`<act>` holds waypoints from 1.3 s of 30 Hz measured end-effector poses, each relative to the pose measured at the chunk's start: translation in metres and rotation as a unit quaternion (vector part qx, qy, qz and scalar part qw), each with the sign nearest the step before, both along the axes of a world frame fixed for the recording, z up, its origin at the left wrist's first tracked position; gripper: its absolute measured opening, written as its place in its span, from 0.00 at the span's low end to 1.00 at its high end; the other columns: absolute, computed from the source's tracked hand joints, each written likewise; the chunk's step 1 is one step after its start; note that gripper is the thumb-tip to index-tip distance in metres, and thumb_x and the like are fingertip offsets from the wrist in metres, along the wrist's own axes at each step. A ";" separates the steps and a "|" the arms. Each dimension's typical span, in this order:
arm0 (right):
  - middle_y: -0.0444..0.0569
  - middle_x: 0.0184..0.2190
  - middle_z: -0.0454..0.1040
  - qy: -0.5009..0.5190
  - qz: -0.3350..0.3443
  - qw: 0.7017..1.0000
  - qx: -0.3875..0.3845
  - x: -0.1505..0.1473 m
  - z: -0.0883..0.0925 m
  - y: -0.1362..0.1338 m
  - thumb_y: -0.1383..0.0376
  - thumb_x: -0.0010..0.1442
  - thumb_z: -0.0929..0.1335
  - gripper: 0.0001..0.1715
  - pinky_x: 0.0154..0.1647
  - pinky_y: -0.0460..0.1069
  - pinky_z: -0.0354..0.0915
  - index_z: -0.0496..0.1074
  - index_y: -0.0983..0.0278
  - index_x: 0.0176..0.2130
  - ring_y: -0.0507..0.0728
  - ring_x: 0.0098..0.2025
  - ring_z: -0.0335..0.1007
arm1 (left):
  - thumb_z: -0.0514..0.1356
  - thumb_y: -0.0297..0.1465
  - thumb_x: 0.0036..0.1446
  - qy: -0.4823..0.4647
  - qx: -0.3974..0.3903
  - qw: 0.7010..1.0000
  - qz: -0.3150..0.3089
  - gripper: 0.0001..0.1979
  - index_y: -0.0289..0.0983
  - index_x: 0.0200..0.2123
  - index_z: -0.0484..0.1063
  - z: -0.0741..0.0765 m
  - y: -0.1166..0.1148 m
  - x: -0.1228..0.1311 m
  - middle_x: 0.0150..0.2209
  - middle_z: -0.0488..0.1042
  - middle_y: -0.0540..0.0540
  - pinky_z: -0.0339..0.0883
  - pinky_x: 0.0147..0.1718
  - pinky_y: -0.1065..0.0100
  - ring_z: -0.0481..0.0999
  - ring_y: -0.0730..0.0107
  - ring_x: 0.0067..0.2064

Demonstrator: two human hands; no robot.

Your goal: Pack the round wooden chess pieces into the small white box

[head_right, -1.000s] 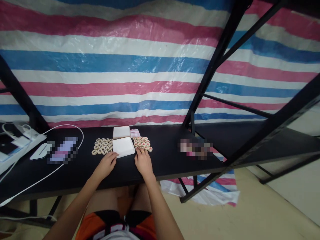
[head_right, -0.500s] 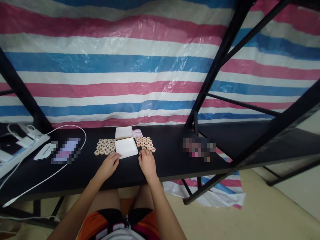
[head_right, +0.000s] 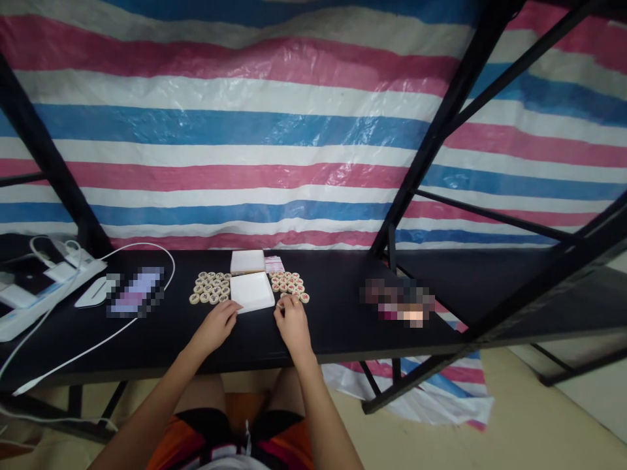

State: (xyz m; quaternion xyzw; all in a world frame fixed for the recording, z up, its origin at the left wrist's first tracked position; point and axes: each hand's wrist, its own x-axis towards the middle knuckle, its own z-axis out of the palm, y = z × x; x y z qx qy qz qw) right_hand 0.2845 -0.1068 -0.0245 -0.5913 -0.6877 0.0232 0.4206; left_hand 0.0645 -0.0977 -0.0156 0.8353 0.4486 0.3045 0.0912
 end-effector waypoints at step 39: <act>0.57 0.44 0.70 -0.163 -0.113 0.979 -0.044 -0.001 0.005 -0.001 0.68 0.60 0.62 0.15 0.45 0.52 0.61 0.72 0.66 0.46 0.60 0.46 0.63 | 0.50 0.22 0.60 0.019 0.043 0.999 0.024 0.14 0.36 0.45 0.72 -0.005 0.001 0.001 0.40 0.73 0.44 0.68 0.47 0.62 0.72 0.65 0.44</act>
